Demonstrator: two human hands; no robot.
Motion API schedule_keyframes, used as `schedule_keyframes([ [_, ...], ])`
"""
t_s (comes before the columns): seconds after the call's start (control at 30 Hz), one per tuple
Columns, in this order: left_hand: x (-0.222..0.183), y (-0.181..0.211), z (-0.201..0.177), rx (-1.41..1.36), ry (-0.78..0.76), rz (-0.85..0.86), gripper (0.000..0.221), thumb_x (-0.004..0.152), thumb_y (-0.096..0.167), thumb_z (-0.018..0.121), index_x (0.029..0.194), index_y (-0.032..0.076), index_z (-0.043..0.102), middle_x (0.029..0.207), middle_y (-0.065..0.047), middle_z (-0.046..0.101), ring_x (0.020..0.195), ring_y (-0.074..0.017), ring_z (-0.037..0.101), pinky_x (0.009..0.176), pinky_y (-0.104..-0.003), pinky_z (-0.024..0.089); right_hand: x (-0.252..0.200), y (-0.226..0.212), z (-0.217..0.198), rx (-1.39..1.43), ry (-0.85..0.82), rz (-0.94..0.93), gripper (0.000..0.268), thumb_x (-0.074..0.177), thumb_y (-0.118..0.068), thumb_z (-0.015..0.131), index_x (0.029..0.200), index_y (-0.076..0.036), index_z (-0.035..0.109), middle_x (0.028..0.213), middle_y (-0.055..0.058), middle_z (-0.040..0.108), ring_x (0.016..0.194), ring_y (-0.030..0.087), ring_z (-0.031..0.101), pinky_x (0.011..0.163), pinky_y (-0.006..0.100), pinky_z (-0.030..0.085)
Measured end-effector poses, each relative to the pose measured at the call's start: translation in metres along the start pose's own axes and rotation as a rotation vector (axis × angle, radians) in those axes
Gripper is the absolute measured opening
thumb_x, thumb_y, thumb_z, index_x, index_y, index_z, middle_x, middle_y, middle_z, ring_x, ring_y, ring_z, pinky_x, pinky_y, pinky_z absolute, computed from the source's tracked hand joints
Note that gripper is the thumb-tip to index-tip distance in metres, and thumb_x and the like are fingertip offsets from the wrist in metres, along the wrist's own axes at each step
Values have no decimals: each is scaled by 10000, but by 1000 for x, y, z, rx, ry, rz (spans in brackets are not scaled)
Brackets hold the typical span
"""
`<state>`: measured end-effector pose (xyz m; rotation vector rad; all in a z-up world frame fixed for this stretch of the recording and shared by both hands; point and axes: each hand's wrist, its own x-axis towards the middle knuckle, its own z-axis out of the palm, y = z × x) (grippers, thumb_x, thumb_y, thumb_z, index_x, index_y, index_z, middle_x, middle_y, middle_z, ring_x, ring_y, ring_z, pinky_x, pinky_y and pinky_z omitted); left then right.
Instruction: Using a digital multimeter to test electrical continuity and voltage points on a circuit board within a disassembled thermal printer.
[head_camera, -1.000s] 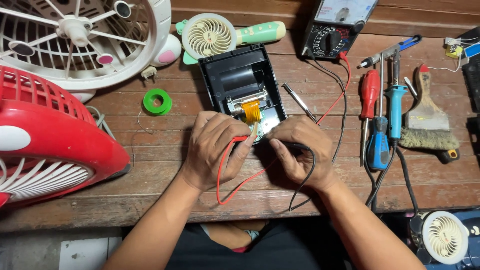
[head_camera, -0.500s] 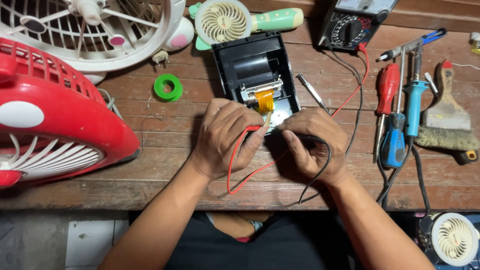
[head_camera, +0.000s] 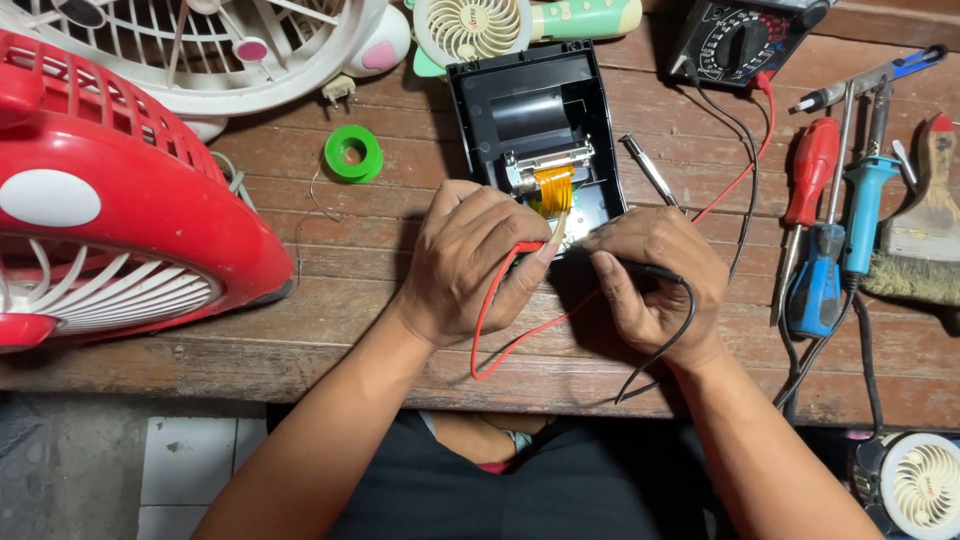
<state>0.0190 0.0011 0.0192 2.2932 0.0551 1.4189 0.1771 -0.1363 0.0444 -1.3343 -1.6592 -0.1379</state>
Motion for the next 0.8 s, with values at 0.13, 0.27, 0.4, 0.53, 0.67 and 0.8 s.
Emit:
schedule_keyframes([
  [0.13,-1,-1,0,-7,-4,-8,177,1038,246,530,930,141,623,828,-14,609,784,-243,659,828,-362,463,-4,2,-1,-7,6,20,153,990,-73,662,913,31,744,845,196,721,764,418,685,705,505,565],
  [0.27,-1,-1,0,-19,-12,1,192,1043,250,517,934,137,628,830,-17,611,784,-245,663,817,-366,467,-3,2,0,-8,0,12,154,991,-70,661,905,30,742,843,196,720,759,415,681,703,498,561],
  [0.4,0,-1,0,-20,-17,6,192,1045,243,512,938,134,628,830,-18,610,785,-242,662,812,-363,466,-3,3,0,-26,-13,1,146,986,-70,669,908,25,748,857,191,726,771,410,689,709,489,565],
  [0.53,0,-2,0,-21,-20,2,190,1043,247,517,945,133,633,838,-24,615,798,-246,669,817,-366,469,-3,3,0,-28,-15,-4,140,987,-61,664,917,25,749,864,196,725,774,418,687,705,494,564],
  [0.67,2,-2,-1,-10,-25,12,180,1040,235,521,943,132,631,831,-21,610,794,-241,665,810,-365,468,-2,3,0,-29,-19,-6,139,986,-62,667,915,23,750,863,196,724,776,419,686,705,492,564],
  [0.8,2,-2,-1,-11,-23,13,183,1041,234,519,938,130,628,825,-21,608,791,-238,664,803,-361,465,-3,2,0,-25,-20,5,140,986,-64,668,913,24,750,861,196,724,770,419,686,700,491,564],
])
